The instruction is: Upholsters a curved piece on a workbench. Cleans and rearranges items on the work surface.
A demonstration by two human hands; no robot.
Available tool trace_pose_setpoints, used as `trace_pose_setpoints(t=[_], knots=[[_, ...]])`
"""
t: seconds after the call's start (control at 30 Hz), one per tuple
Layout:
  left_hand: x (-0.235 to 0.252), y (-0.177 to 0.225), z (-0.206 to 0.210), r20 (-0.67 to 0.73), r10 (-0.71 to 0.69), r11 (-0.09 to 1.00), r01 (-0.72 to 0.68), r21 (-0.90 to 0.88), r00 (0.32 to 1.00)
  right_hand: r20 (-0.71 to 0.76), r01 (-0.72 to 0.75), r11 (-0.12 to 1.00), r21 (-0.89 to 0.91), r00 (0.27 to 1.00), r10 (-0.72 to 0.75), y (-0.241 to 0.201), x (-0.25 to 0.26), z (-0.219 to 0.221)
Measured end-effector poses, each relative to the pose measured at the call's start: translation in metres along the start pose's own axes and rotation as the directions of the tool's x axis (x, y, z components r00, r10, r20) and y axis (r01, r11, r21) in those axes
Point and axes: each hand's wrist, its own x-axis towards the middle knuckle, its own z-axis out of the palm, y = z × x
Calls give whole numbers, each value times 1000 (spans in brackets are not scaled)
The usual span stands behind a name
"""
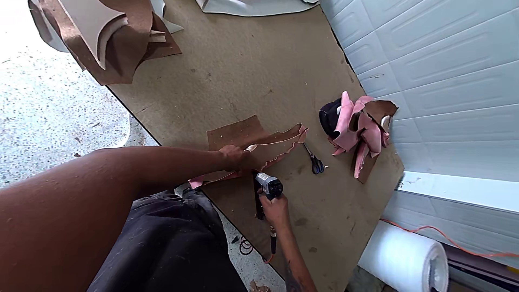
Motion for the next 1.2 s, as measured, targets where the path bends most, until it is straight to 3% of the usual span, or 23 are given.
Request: trace_pose_setpoints(t=[0.33, 0.57, 0.7, 0.77, 0.93, 1.0, 1.1, 1.2], knots=[[0, 0, -5, 22, 13, 1000, -13, 15, 1000, 55, -31, 999, -38, 998, 33, -23, -17, 15], [1, 1, -4, 21, 21, 999, -21, 32, 1000, 93, -74, 996, 43, 993, 69, -25, -30, 23], [4, -1, -6, 7, 37, 999, -37, 6, 999, -59, -104, 995, -12, 993, 103, 31, -40, -3], [8, 4, -9, 11, 34, 999, -34, 17, 999, -150, -119, 985, -122, 983, 101, 74, -41, -20], [-1, 16, 0, -151, 19, 999, -11, 49, 988, -122, -76, 948, -310, 992, 40, 147, -28, -35], [-23, 16, 18, -311, 32, 996, -6, 84, 950, -107, 34, 961, -274, 992, -66, 138, -24, -34], [-65, 14, 58, -529, 39, 989, 41, 139, 848, -87, 221, 962, -158, 968, -236, 75, -4, -35], [-97, 16, 96, -644, -10, 988, 107, 111, 765, 99, 406, 910, -82, 912, -398, 3, 36, -17]])
